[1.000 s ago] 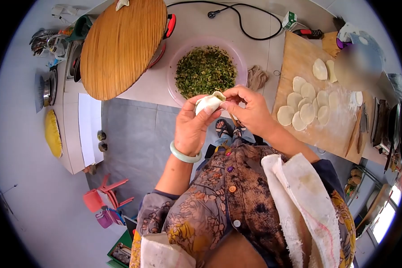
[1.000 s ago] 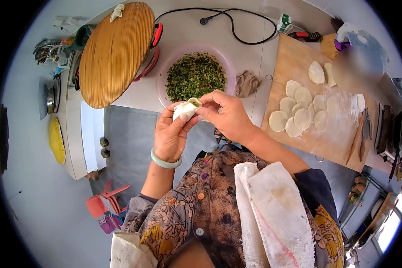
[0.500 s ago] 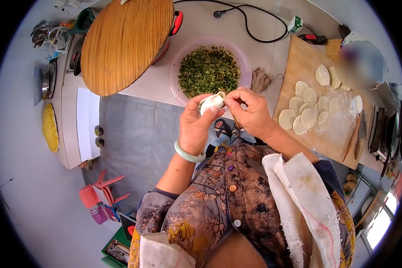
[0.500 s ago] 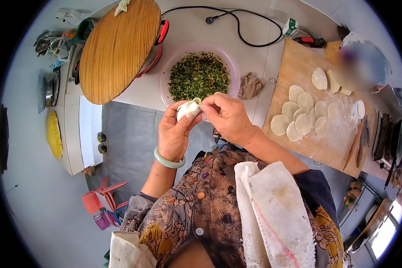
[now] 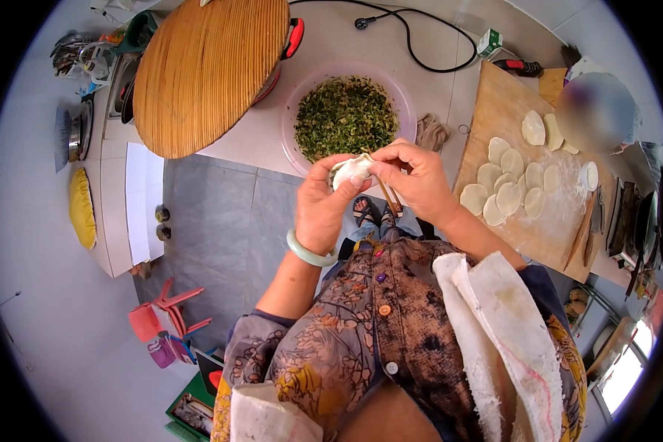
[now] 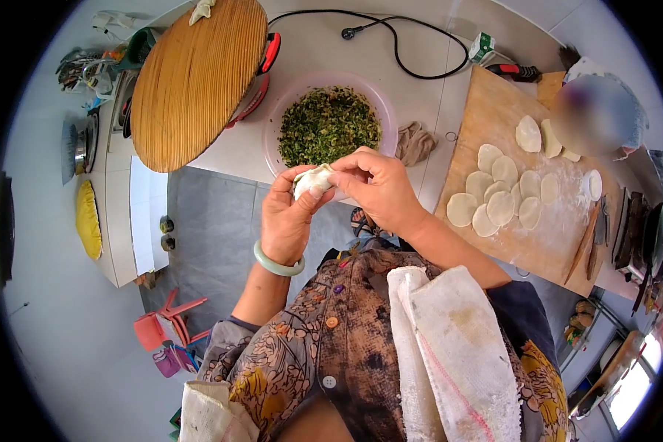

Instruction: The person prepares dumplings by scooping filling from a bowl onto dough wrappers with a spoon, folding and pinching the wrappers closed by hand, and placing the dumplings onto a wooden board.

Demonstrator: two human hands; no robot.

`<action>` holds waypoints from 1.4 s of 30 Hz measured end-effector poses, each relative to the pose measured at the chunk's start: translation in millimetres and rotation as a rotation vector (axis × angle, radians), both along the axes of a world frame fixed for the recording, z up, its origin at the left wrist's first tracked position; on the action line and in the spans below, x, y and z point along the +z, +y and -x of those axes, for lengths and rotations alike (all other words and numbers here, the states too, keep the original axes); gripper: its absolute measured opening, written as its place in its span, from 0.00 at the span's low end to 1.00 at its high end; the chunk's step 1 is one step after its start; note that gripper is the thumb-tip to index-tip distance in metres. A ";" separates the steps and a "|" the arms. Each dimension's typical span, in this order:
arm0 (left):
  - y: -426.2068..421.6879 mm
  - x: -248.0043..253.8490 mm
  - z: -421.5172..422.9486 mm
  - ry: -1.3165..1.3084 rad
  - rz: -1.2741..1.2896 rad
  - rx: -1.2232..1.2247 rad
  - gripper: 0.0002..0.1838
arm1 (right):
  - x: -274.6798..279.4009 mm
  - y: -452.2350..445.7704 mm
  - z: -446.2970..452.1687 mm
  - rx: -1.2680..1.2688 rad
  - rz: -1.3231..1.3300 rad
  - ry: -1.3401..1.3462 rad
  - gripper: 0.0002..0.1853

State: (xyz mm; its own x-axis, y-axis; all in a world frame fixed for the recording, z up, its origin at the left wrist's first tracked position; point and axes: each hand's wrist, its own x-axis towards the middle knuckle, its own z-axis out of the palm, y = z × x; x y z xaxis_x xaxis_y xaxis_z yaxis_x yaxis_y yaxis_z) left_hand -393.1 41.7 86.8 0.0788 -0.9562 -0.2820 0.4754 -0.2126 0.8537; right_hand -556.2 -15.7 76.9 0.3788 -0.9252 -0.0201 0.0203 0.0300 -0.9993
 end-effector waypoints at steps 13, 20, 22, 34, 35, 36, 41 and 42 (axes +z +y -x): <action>1.7 0.0 -1.2 -0.058 0.003 -0.013 0.19 | 4.5 0.2 3.2 0.006 0.093 0.086 0.07; 1.8 0.0 -0.9 -0.113 -0.053 -0.059 0.19 | 6.4 -2.0 0.9 0.022 0.113 0.088 0.06; 2.8 -0.9 -1.7 -0.170 -0.066 -0.086 0.20 | 4.5 -1.9 1.9 0.025 0.135 0.098 0.06; 0.9 0.5 -4.2 -0.334 -0.016 -0.153 0.21 | 7.6 -4.1 5.2 0.033 0.215 0.101 0.06; 0.6 0.8 -2.9 -0.334 -0.022 -0.160 0.21 | 7.6 -4.4 5.4 0.044 0.210 0.102 0.06; 0.3 1.4 -1.9 -0.336 -0.027 -0.165 0.21 | 7.2 -4.7 5.5 0.056 0.205 0.102 0.06; -1.8 9.5 -0.2 -0.451 -0.016 -0.199 0.22 | -3.4 -5.0 10.4 0.092 0.167 0.111 0.06; -2.0 10.4 -0.6 -0.465 -0.014 -0.205 0.23 | -4.2 -5.3 11.1 0.105 0.153 0.106 0.07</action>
